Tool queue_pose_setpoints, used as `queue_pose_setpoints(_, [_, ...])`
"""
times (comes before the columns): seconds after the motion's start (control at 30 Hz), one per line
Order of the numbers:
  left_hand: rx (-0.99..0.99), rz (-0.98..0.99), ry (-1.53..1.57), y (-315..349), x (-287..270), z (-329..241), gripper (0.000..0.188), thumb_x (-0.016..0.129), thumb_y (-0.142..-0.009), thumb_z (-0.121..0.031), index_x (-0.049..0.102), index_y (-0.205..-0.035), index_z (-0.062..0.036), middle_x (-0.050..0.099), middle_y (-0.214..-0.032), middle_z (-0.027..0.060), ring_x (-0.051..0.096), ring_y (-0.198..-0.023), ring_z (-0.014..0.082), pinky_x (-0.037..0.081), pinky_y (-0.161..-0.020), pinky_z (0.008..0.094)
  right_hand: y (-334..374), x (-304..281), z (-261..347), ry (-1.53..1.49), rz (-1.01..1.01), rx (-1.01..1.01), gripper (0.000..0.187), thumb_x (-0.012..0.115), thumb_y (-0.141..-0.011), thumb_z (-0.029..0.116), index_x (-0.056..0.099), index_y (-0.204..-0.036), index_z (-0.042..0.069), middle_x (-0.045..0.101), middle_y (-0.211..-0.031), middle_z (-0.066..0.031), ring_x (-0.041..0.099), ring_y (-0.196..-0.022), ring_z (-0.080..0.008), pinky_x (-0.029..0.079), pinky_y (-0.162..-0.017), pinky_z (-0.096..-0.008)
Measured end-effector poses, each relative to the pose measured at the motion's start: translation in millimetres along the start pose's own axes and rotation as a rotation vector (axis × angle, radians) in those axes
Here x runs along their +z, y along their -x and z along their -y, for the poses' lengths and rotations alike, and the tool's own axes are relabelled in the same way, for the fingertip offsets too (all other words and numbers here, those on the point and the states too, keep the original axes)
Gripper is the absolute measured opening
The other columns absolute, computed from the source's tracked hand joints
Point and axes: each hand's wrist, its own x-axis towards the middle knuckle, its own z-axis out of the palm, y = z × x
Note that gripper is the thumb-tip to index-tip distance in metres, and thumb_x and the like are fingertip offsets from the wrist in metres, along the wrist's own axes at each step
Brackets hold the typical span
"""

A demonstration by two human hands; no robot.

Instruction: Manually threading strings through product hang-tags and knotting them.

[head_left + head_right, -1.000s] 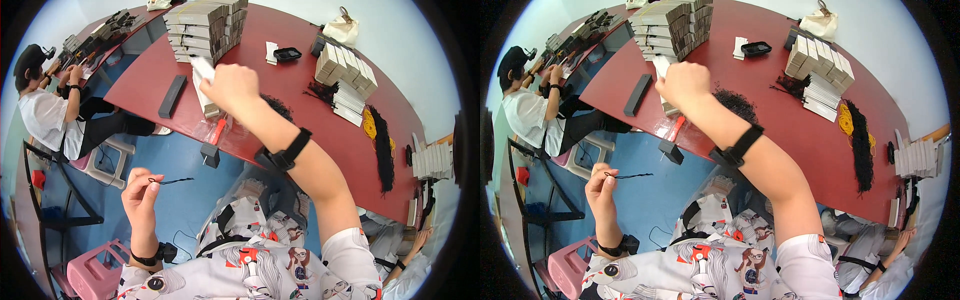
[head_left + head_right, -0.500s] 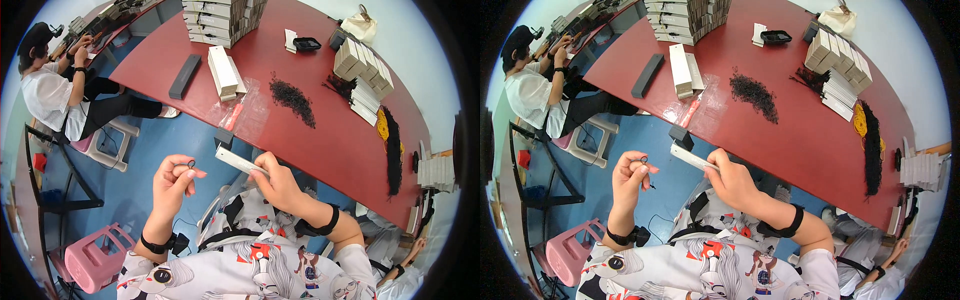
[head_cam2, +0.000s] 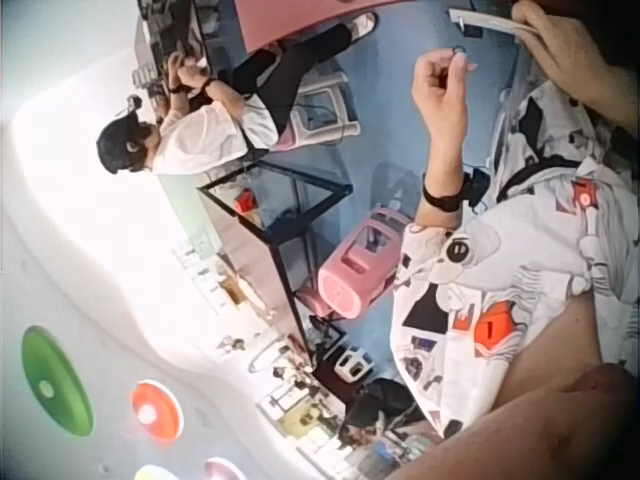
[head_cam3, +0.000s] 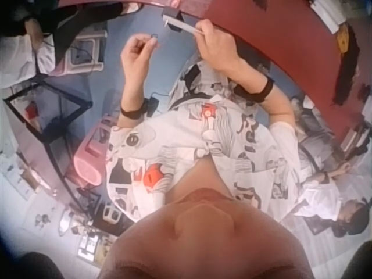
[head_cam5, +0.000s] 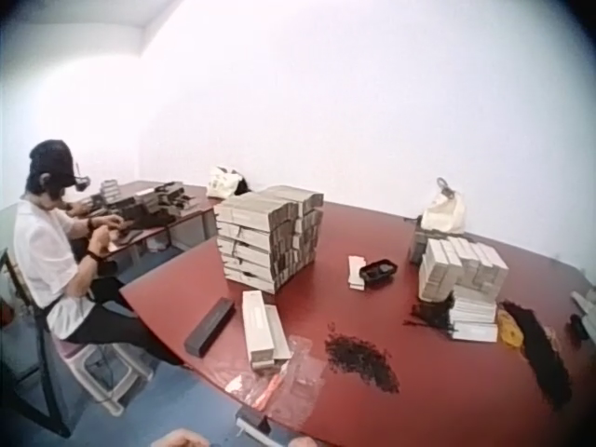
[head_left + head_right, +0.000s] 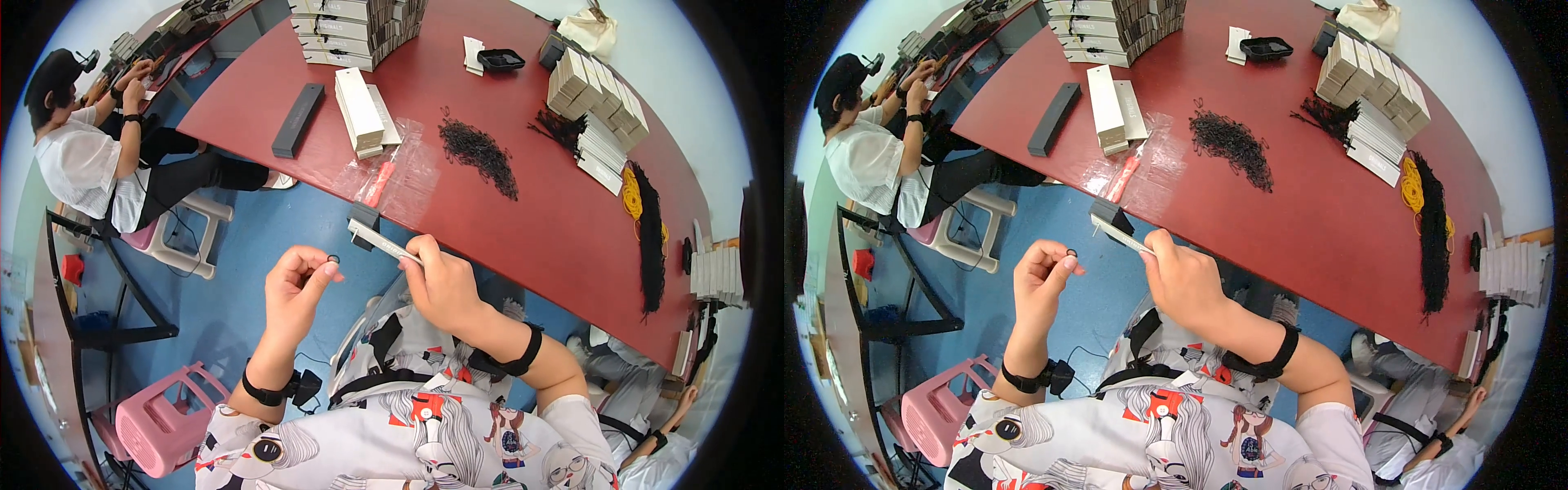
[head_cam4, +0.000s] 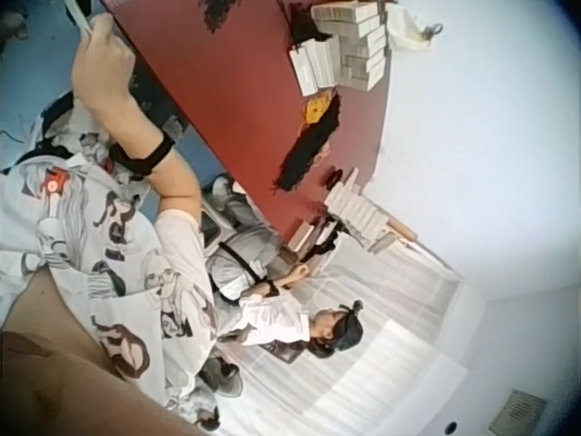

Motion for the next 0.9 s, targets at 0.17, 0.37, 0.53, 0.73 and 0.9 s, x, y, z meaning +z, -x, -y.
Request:
queue_pose_setpoints(0.17, [-0.02, 0.026, -0.146, -17.6, 9.0, 11.0, 0.008, 0.061, -0.082, -0.002, 0.055, -0.087, -0.0019, 0.06, -0.074, 0.0026, 0.056, -0.069, 0.0066, 0.04, -0.059, 0.0181, 1.7, -0.7, -2.2, -0.011, -0.021, 0.004, 0.013, 0.054, -0.085, 0.011, 0.045, -0.091, 0.004, 0.054, -0.059, -0.0104, 0.059, -0.054, -0.0274, 0.045, -0.047, -0.0371])
queue_pose_setpoints(0.37, [-0.031, 0.01, -0.074, -41.5, 3.6, 27.4, 0.014, 0.063, -0.08, -0.001, 0.058, -0.093, 0.0011, 0.063, -0.074, 0.0048, 0.057, -0.07, 0.0072, 0.044, -0.064, 0.0195, 6.6, 6.6, -8.1, -0.028, 0.011, 0.043, 0.014, 0.054, -0.085, 0.012, 0.045, -0.093, 0.004, 0.055, -0.058, -0.0109, 0.059, -0.054, -0.0281, 0.044, -0.048, -0.0381])
queue_pose_setpoints(0.53, [0.033, -0.032, -0.002, -36.4, 11.5, 41.5, 0.016, 0.062, -0.082, -0.001, 0.059, -0.097, 0.0025, 0.064, -0.08, 0.0069, 0.06, -0.074, 0.0092, 0.045, -0.066, 0.0207, 10.3, 19.2, -17.2, -0.022, 0.019, 0.069, 0.024, 0.055, -0.085, 0.014, 0.046, -0.104, 0.004, 0.055, -0.056, -0.0118, 0.058, -0.05, -0.0291, 0.044, -0.046, -0.0389])
queue_pose_setpoints(0.73, [0.059, -0.149, -0.059, -27.8, 20.5, 43.9, 0.009, 0.061, -0.082, -0.001, 0.061, -0.09, 0.0038, 0.064, -0.081, 0.0075, 0.06, -0.075, 0.0102, 0.046, -0.067, 0.0215, 12.1, 28.0, -23.3, -0.024, -0.02, 0.023, 0.026, 0.055, -0.084, 0.015, 0.045, -0.105, 0.003, 0.055, -0.055, -0.0129, 0.058, -0.049, -0.0296, 0.044, -0.044, -0.0397])
queue_pose_setpoints(0.9, [0.038, -0.144, -0.075, -28.1, 22.2, 42.0, 0.01, 0.061, -0.083, -0.002, 0.061, -0.09, 0.0043, 0.064, -0.081, 0.0075, 0.06, -0.074, 0.0105, 0.046, -0.068, 0.0218, 11.4, 31.1, -23.7, 0.011, 0.002, 0.01, 0.025, 0.055, -0.085, 0.016, 0.045, -0.105, 0.003, 0.055, -0.054, -0.0124, 0.057, -0.047, -0.0296, 0.045, -0.043, -0.0395])
